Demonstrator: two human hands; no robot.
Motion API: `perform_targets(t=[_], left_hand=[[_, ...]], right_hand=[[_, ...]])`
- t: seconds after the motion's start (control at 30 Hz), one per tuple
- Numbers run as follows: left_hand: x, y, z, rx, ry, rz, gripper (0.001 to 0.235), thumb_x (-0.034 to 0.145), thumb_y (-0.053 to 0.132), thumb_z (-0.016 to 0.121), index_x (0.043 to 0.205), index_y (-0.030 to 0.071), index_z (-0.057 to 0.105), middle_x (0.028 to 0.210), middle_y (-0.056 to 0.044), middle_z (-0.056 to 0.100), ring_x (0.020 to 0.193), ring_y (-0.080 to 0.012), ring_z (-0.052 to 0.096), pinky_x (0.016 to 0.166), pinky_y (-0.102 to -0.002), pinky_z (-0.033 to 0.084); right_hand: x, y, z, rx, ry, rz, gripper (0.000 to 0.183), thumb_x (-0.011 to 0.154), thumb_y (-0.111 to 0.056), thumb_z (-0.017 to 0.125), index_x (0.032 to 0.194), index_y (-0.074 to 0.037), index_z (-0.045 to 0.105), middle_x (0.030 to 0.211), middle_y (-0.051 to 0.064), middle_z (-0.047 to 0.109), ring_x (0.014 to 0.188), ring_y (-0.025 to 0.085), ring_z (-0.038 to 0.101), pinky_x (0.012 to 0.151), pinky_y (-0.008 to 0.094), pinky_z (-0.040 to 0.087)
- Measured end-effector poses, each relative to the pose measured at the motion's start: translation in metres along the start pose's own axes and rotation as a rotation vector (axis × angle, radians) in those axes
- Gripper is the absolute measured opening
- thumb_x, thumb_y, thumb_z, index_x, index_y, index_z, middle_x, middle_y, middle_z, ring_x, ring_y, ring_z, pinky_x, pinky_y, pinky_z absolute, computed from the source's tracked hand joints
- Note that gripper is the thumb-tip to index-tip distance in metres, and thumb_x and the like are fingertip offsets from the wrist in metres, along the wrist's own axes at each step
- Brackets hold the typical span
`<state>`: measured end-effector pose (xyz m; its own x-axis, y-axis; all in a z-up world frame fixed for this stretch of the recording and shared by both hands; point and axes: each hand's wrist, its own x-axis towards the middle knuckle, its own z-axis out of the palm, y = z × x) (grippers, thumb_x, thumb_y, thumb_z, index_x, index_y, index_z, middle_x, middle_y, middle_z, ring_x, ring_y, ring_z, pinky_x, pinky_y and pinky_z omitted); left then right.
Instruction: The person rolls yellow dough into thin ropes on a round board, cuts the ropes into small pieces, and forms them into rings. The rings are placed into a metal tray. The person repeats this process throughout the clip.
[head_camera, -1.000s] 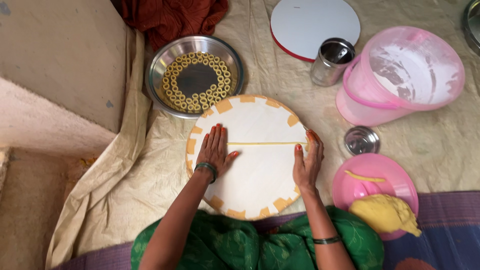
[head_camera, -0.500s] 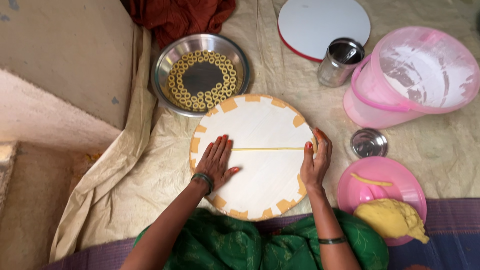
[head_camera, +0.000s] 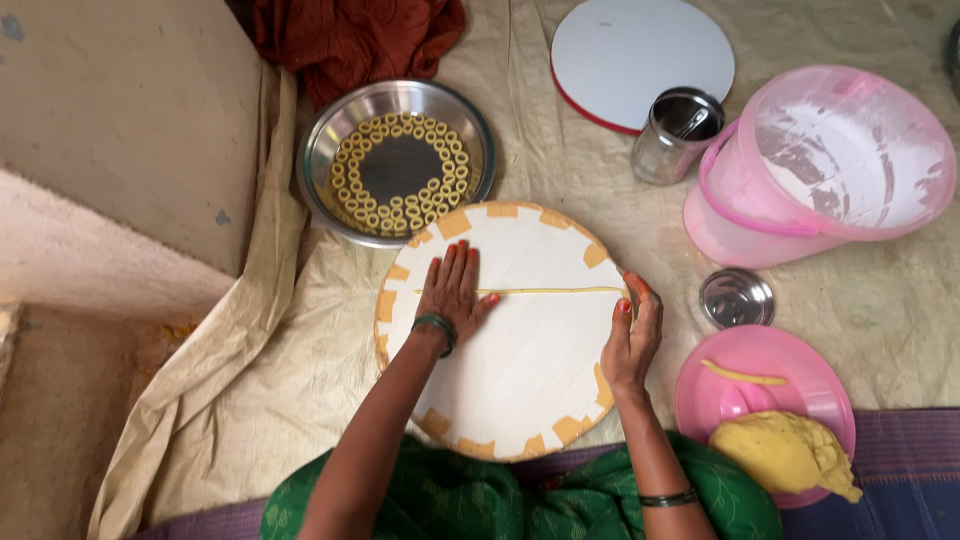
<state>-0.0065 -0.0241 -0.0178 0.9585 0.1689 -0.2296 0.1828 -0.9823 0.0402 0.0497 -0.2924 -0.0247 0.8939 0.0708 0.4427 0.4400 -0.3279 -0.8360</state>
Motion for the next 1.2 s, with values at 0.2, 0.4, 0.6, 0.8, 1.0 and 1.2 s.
perform_targets(t=[0.2, 0.4, 0.6, 0.8, 1.0, 1.2], left_hand=[[0.025, -0.004, -0.010, 0.035, -0.019, -0.012, 0.090, 0.097, 0.067, 0.012, 0.161, 0.005, 0.000, 0.170, -0.014, 0.000, 0.156, -0.0236, -0.002, 0.125, -0.047, 0.001], [-0.045, 0.006, -0.003, 0.060, -0.086, 0.113, 0.090, 0.098, 0.068, 0.008, 0.161, 0.005, -0.002, 0.169, -0.016, -0.004, 0.155, -0.0273, -0.004, 0.124, -0.046, 0.002], [-0.087, 0.028, 0.005, 0.118, -0.151, 0.162, 0.094, 0.096, 0.072, 0.007, 0.160, 0.004, -0.004, 0.167, -0.020, -0.006, 0.154, -0.0297, -0.005, 0.123, -0.046, 0.002], [-0.037, 0.030, -0.002, 0.042, -0.069, 0.069, 0.093, 0.097, 0.071, 0.006, 0.161, 0.004, -0.004, 0.168, -0.019, -0.005, 0.155, -0.0288, -0.003, 0.124, -0.047, 0.002], [0.046, 0.003, -0.013, 0.006, 0.016, -0.071, 0.090, 0.097, 0.069, 0.012, 0.160, 0.007, -0.002, 0.169, -0.014, -0.003, 0.156, -0.0256, -0.003, 0.124, -0.050, 0.000], [0.040, 0.002, -0.008, -0.002, 0.022, 0.023, 0.092, 0.097, 0.071, 0.012, 0.162, 0.007, -0.001, 0.170, -0.016, -0.002, 0.156, -0.0259, -0.002, 0.125, -0.048, 0.001]], right_hand=[[0.000, 0.006, 0.001, 0.031, -0.035, 0.038, 0.052, 0.112, -0.040, 0.040, 0.141, 0.001, 0.052, 0.140, 0.018, 0.058, 0.131, 0.030, 0.055, 0.111, 0.041, 0.043], [0.002, -0.004, 0.004, 0.071, -0.045, 0.052, 0.051, 0.113, -0.040, 0.039, 0.141, 0.000, 0.051, 0.138, 0.018, 0.059, 0.129, 0.029, 0.056, 0.109, 0.041, 0.044], [-0.005, -0.008, 0.001, 0.015, -0.072, 0.012, 0.046, 0.114, -0.033, 0.039, 0.142, 0.000, 0.051, 0.139, 0.018, 0.061, 0.130, 0.030, 0.055, 0.111, 0.041, 0.042], [-0.001, 0.000, 0.000, 0.106, -0.047, 0.085, 0.046, 0.113, -0.032, 0.040, 0.141, 0.002, 0.051, 0.138, 0.018, 0.059, 0.127, 0.028, 0.056, 0.105, 0.038, 0.046], [0.000, 0.012, -0.001, 0.078, -0.031, 0.112, 0.047, 0.112, -0.033, 0.041, 0.141, 0.002, 0.052, 0.136, 0.018, 0.060, 0.123, 0.027, 0.059, 0.103, 0.037, 0.048], [0.001, 0.015, -0.004, 0.077, -0.026, 0.137, 0.047, 0.112, -0.034, 0.040, 0.141, 0.002, 0.052, 0.136, 0.017, 0.062, 0.124, 0.026, 0.060, 0.103, 0.036, 0.048]])
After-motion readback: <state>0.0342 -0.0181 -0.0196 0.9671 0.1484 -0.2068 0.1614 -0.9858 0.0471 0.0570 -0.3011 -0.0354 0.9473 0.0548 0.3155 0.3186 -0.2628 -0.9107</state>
